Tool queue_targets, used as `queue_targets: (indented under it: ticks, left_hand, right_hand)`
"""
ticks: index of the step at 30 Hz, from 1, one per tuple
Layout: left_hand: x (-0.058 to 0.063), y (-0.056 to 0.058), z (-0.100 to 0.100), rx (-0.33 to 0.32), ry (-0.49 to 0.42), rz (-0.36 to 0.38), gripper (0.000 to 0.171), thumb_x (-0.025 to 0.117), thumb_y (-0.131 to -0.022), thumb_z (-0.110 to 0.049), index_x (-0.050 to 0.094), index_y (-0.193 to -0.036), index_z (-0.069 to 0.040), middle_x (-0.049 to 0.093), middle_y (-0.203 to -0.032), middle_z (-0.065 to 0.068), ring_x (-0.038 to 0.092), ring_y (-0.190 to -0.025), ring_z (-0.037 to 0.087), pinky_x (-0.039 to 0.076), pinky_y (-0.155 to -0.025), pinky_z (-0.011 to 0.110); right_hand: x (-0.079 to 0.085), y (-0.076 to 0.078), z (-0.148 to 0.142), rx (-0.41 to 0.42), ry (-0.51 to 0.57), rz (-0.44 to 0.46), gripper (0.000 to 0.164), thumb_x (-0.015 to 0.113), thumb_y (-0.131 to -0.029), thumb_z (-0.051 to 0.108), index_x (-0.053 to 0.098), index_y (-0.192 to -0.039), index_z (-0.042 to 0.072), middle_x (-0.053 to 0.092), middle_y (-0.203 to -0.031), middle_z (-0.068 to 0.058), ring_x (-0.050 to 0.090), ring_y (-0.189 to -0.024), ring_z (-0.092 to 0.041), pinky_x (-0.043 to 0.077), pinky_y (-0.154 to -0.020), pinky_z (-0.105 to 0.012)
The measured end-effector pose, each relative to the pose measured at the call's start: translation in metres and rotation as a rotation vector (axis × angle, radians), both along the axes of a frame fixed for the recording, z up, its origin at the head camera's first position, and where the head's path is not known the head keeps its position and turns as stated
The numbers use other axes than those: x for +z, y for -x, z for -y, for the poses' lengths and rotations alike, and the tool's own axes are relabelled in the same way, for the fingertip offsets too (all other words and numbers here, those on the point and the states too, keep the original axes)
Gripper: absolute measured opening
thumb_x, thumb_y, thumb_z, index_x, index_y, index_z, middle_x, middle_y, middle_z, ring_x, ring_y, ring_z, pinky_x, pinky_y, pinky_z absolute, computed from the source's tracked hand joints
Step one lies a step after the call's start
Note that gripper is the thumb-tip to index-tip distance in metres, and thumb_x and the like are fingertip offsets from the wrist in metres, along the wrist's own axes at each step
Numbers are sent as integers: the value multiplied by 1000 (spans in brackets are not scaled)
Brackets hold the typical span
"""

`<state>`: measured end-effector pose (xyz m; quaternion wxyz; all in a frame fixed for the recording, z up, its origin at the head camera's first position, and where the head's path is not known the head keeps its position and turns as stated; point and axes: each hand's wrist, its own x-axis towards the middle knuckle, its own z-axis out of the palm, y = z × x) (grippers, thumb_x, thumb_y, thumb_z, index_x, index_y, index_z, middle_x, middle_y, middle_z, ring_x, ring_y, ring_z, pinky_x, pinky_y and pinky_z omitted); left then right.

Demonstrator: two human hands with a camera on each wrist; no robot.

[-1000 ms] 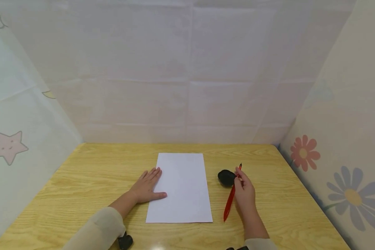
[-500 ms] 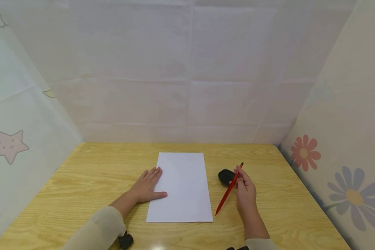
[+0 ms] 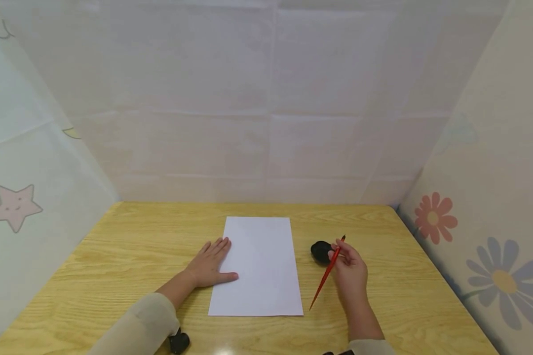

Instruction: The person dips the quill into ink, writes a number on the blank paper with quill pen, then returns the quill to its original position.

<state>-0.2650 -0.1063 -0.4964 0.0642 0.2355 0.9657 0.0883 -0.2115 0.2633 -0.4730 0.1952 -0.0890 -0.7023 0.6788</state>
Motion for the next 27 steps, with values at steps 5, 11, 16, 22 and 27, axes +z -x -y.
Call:
queue_targets:
  ticks: [5,11,16,22,27]
  left_hand:
    - [1,0,0,-1,-6,0,106,45,-85,-78,17,-157,-6,14,-166,9,11,-154,25,11,-124,49]
    - [2,0,0,-1,1,2,106,45,-85,-78,16,-157,-7,13,-166,8,11,-154,25,10,-124,50]
    - [0,0,0,2,3,3,105,46,-85,-78,16,-158,-7,13,-166,8,11,-154,24,10,-125,49]
    - [3,-1,0,1,-1,5,105,46,-86,-77,16,-157,-7,14,-166,8,11,-154,25,10,-125,49]
    - [2,0,0,-2,2,4,106,45,-85,-78,16,-158,-7,13,-166,8,11,-154,25,10,-125,49]
  right_hand:
    - [2,-1,1,51,239,-77,31,63,-91,-4,68,-118,11,73,-93,12,69,-83,-2,56,-76,-14]
    - [8,-6,10,23,89,-225,29,60,-94,-2,61,-123,-8,72,-93,17,68,-78,1,53,-74,-10]
    - [1,2,-1,11,-97,53,38,57,-100,23,52,-133,4,65,-95,30,65,-79,5,47,-79,-4]
    - [2,2,-2,25,-100,92,45,58,-100,25,50,-136,0,66,-92,30,65,-82,4,48,-79,-5]
    - [3,3,-2,22,-104,110,47,58,-99,24,51,-137,-4,66,-88,30,64,-80,7,48,-77,-5]
